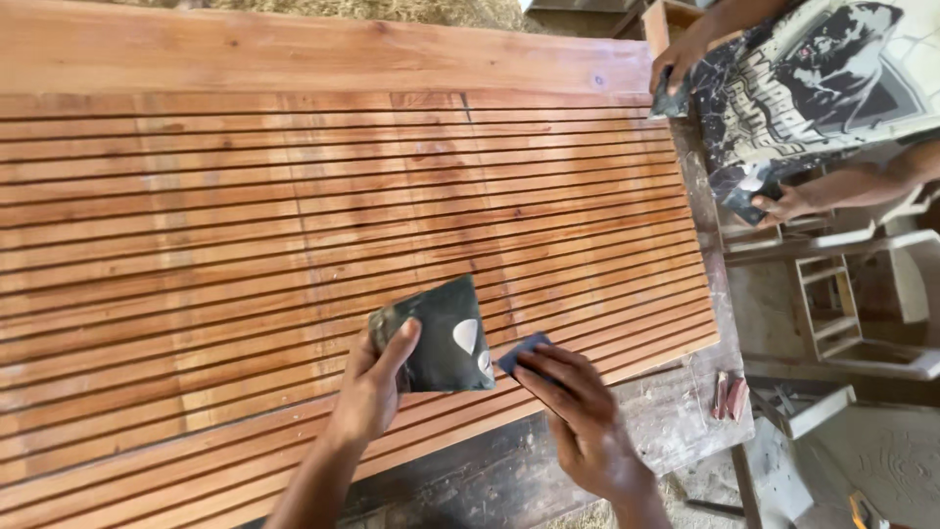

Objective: The person sands a large wooden slatted tabletop using two sanding blocks. They move the blocks back and forth along the grain, covering multiple sections of the surface.

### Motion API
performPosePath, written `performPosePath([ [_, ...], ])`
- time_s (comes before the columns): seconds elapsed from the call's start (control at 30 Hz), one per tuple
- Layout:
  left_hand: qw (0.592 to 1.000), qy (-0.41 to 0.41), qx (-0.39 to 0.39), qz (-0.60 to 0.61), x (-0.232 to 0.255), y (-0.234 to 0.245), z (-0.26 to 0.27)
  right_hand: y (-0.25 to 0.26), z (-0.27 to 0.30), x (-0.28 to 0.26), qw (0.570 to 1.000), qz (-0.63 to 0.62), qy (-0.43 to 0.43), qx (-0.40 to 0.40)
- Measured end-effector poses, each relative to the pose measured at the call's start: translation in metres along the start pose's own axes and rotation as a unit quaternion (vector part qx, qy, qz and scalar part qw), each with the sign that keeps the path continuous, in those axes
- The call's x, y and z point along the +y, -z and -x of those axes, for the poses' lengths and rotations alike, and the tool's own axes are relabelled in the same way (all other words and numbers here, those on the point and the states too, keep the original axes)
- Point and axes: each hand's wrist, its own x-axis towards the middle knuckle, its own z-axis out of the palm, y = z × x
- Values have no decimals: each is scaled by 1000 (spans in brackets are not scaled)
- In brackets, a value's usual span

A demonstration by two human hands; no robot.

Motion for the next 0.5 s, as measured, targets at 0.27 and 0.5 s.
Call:
performPosePath([
  [0.27,953,121,-32,-277,8,-13,7,39,-5,-11,981,151,72,-100],
  [0.5,977,69,200,23,-48,27,-21,23,10,52,979,95,-3,-182],
])
